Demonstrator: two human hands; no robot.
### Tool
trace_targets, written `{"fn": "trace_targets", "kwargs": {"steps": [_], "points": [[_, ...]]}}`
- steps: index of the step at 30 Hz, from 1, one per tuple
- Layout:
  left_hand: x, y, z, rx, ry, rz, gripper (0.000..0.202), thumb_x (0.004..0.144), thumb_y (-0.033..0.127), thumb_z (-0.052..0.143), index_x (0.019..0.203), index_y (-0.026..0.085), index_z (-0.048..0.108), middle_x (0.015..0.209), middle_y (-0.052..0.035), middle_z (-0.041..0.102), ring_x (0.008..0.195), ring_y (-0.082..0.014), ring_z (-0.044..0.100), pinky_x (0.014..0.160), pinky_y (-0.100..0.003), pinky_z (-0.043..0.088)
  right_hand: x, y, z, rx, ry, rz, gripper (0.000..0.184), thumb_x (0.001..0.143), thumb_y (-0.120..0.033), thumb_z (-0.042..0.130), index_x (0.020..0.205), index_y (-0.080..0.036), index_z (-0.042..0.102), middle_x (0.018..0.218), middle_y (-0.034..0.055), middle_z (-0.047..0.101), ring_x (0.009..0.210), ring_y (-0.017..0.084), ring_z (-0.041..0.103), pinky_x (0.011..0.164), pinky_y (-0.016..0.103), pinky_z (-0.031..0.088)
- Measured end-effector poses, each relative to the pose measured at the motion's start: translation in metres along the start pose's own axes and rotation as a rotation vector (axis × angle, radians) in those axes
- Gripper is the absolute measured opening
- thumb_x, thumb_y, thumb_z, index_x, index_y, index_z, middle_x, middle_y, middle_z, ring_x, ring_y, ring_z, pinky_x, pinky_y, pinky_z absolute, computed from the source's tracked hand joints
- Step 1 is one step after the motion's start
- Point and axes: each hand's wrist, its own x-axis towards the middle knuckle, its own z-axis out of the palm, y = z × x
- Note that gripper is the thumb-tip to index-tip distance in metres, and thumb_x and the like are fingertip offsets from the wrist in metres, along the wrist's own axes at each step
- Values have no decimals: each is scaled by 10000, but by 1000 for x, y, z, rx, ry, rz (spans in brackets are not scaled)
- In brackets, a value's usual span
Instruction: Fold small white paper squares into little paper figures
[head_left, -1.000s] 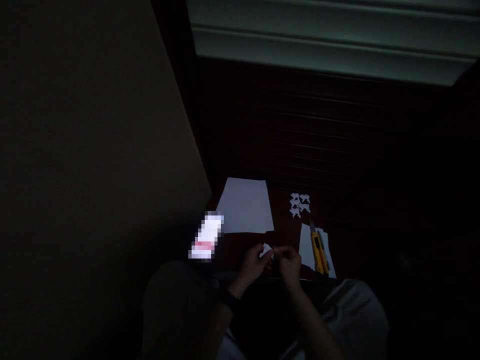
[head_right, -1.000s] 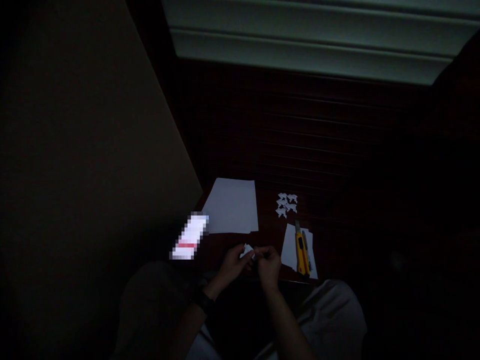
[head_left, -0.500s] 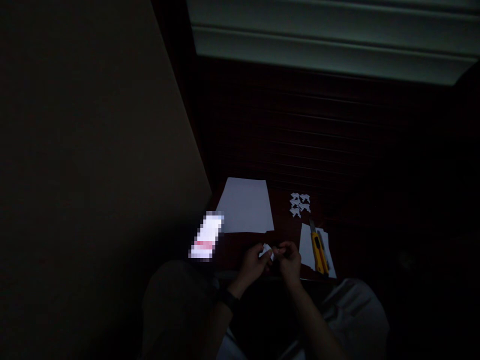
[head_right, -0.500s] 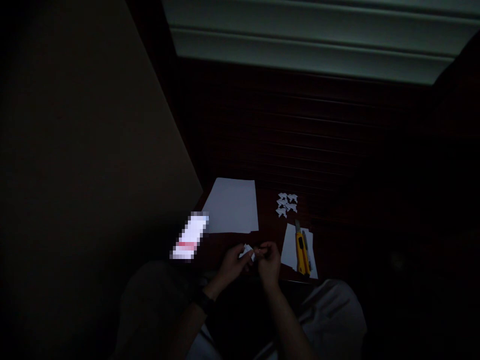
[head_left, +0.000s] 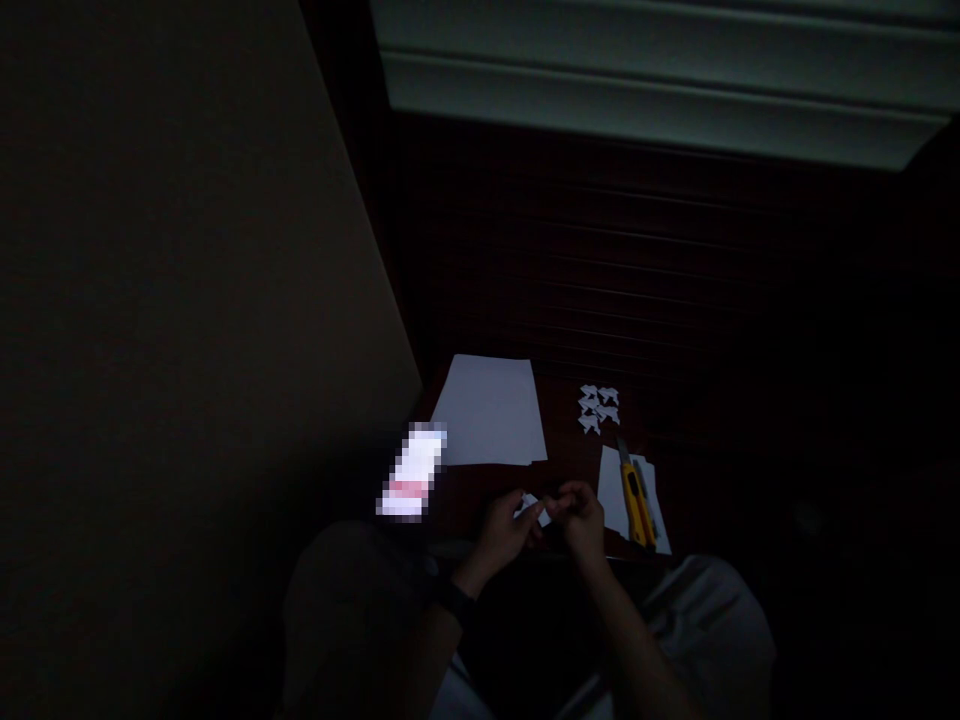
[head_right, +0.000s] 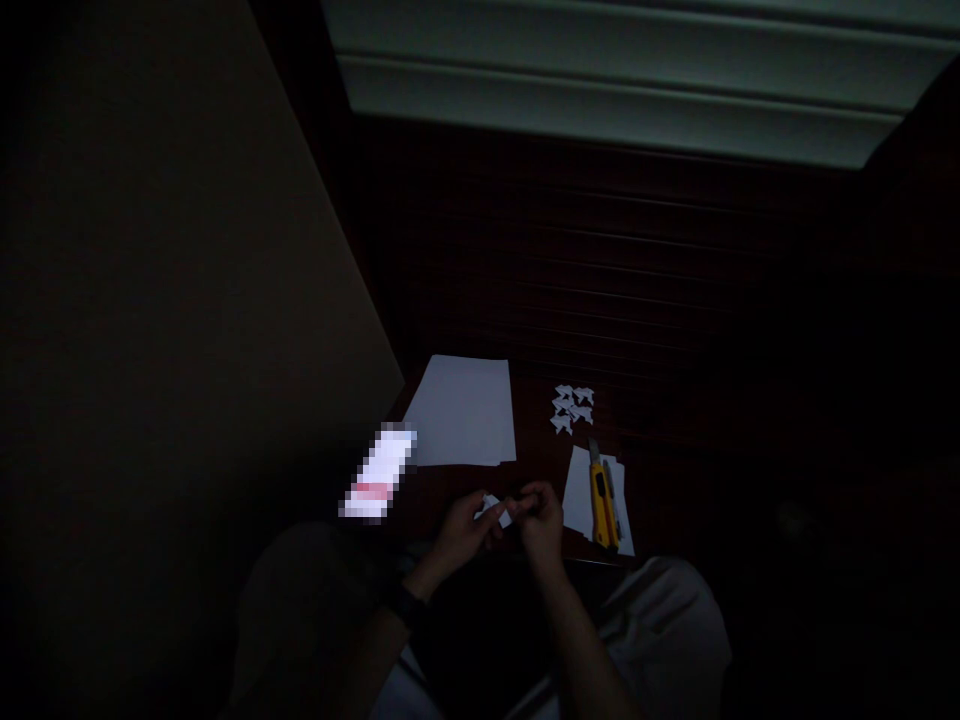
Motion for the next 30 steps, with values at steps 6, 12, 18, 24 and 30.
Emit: {"fn": "trace_targets", "kwargs": {"steps": [6, 12, 18, 24, 30], "points": [[2, -3, -2, -87, 85, -50, 344, 753, 479, 495, 725, 138, 541, 501, 10, 544, 375, -80, 466, 357, -163, 319, -6, -16, -9, 10, -149, 13, 248, 731, -389, 570, 870, -184, 578, 815, 53, 632, 699, 183, 579, 606, 281, 459], [6, -1, -5, -147, 133, -10, 346, 751, 472, 509, 742, 130, 559, 564, -12, 575, 469, -99, 519, 429, -181, 380, -17, -17, -6, -102, -137, -66, 260, 710, -347, 615, 912, -185, 596, 825, 47, 631, 751, 182, 578, 706, 294, 447], [6, 5, -1, -191, 165, -26, 354, 720, 475, 546, 818, 135, 547, 617, -16, 592, 491, -111, 549, 424, -185, 403, -14, -10, 5, -163, -118, -47, 246, 681, -335, 633, 867, -176, 604, 739, 33, 624, 683, 172, 574, 640, 273, 450], [2, 6, -2, -248, 76, -71, 402, 716, 455, 561, 986, 163, 502, 669, -13, 599, 476, -115, 574, 395, -189, 431, -10, -2, 0, -145, -107, -24, 234, 667, -319, 640, 840, -164, 619, 710, 33, 618, 661, 171, 570, 621, 272, 448], [1, 7, -3, -383, -5, -125, 359, 682, 422, 618, 898, 150, 528, 840, -57, 628, 698, -179, 639, 618, -324, 536, -5, 0, -6, -123, -94, 2, 227, 644, -329, 661, 792, -158, 642, 700, 42, 635, 645, 175, 572, 598, 271, 444]]}}
